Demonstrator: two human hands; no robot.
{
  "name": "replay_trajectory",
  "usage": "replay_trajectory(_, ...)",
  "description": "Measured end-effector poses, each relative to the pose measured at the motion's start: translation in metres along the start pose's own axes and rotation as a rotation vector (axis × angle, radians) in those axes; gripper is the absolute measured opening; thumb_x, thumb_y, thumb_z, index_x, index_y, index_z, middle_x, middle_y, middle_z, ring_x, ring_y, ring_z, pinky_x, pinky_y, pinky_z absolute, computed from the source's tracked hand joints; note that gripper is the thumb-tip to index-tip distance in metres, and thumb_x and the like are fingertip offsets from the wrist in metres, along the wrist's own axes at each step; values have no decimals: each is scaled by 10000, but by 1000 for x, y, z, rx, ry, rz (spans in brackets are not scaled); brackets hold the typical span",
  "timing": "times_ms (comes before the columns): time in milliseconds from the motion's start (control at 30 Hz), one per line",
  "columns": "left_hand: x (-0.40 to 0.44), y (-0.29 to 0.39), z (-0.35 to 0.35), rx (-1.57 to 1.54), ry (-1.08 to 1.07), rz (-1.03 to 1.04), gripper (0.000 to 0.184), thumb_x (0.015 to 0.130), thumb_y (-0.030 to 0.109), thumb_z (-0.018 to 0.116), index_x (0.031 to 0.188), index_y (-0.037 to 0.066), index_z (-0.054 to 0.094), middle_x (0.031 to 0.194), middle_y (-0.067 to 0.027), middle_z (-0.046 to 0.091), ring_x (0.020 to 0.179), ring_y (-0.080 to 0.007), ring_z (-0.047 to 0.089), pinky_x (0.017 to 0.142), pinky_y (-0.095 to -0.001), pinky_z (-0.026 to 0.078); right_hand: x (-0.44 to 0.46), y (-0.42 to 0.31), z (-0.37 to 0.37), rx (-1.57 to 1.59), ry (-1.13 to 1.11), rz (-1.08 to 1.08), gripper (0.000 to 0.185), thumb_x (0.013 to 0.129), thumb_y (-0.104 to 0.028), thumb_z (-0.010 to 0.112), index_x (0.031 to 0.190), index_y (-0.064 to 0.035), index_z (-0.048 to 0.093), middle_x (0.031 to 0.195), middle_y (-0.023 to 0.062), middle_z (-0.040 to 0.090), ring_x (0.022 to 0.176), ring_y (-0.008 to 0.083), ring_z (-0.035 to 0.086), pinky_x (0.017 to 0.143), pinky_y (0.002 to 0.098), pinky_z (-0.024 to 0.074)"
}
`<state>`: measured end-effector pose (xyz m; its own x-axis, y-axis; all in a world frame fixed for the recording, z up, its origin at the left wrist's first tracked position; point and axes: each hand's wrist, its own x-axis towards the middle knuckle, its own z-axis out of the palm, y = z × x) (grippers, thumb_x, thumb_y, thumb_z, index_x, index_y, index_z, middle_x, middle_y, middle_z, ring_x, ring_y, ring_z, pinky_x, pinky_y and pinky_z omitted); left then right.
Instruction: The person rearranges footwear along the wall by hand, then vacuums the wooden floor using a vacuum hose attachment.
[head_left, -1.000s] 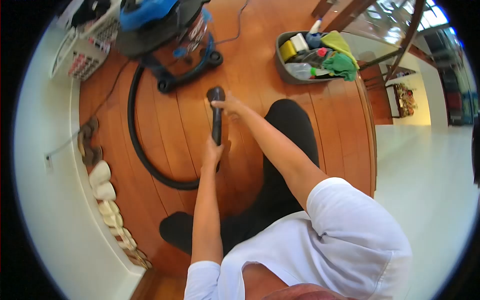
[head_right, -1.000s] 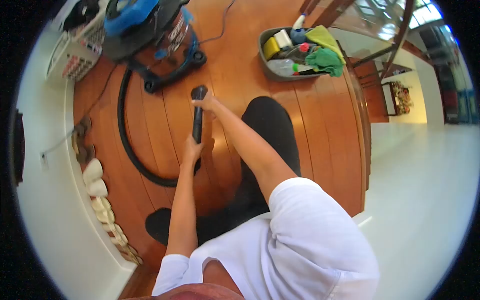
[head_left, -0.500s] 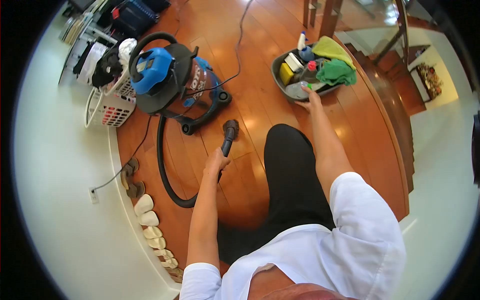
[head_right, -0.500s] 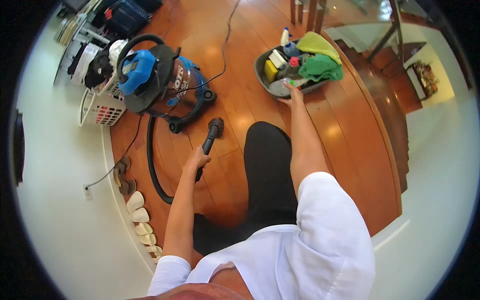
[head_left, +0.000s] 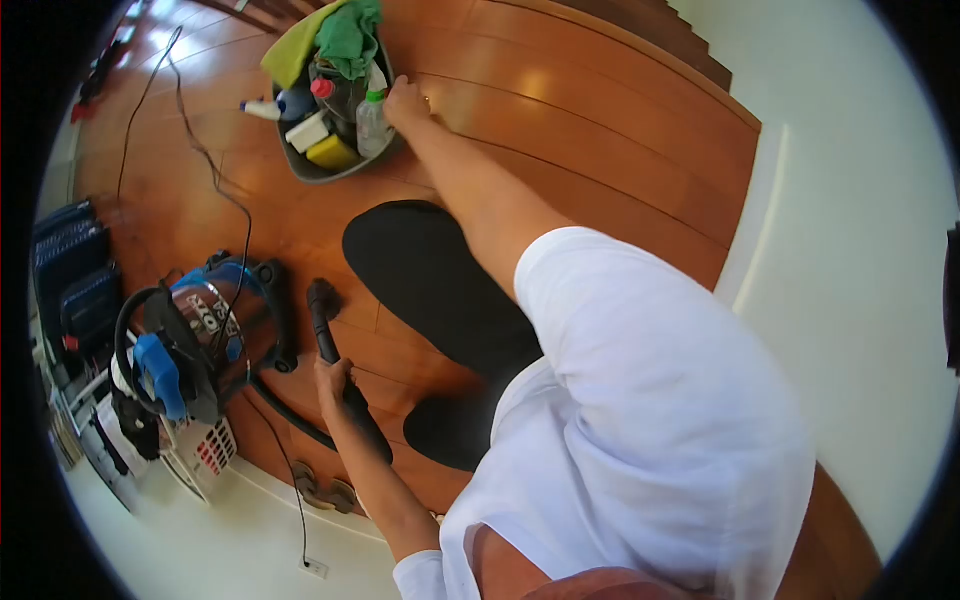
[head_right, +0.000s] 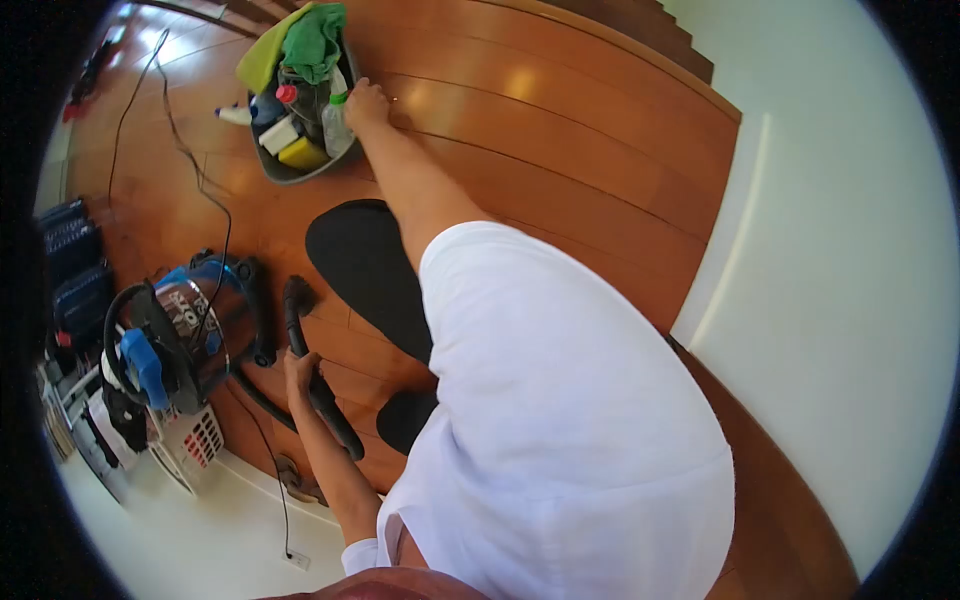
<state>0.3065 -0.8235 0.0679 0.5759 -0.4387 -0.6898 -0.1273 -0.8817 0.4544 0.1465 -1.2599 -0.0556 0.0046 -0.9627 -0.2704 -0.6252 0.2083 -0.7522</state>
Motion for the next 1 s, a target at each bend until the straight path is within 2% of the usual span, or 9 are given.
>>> replay_trajectory(200,-2,-4,-1,-62,1,-8,262,714,-18,601,931,22,460,604,-55,518,420,-156,505,383,-309,426,21,97,-122,-390,-271,-310,253,823,-179,561,977,-22,687,962,228,682,913,378,663,776,493,520)
replay_trajectory(400,0,-19,0,-21,61,2,286,719,2,629,937,8,444,618,-70,529,425,-158,515,381,-316,434,-45,288,-232,-227,-150,-457,518,853,-140,500,1370,-125,479,1253,187,603,1131,340,589,922,437,474)
replay_trajectory(467,-7,-17,2,-16,89,-15,286,725,7,630,938,3,440,626,-77,534,433,-160,523,385,-315,439,-81,347,-270,192,-302,96,517,898,-166,487,1409,-102,434,1214,159,618,1081,266,597,891,392,485)
replay_trajectory(500,-9,-17,4,-13,101,-25,286,728,9,631,939,0,438,630,-81,536,436,-162,527,388,-315,441,-128,302,-314,-184,-339,240,487,909,-193,491,1386,-99,454,1181,149,622,1045,256,604,840,387,505)
replay_trajectory(600,-18,-13,4,-4,111,-43,294,740,18,638,956,-11,441,643,-83,548,456,-165,541,404,-319,454,-197,376,-363,381,-246,516,476,904,-258,582,1346,-131,459,1093,105,610,960,310,615,692,479,539)
replay_trajectory(633,-20,-13,3,1,109,-49,297,744,21,640,962,-15,442,648,-84,551,462,-166,546,410,-321,459,-205,474,-366,341,-250,271,451,923,-286,548,1328,-113,452,1096,121,606,862,312,636,655,462,552)
replay_trajectory(667,-19,-18,4,5,105,-40,299,746,24,641,967,-16,445,649,-85,552,465,-167,548,412,-323,462,-241,413,-388,365,-147,680,350,871,-74,570,1215,-90,509,1022,77,616,880,266,649,667,435,559)
replay_trajectory(767,-11,-33,3,22,111,-30,308,750,30,645,985,-20,452,653,-88,556,473,-172,556,418,-329,469,-308,448,-411,326,-64,794,348,783,88,595,1100,-51,567,910,88,616,830,264,646,649,412,569)
replay_trajectory(1000,-23,-15,-5,39,105,-48,369,734,28,654,1045,-28,464,648,-96,561,476,-180,565,418,-334,473,-385,559,-453,335,-166,1233,226,905,-196,602,1062,-35,630,992,135,684,841,285,659,710,429,553)
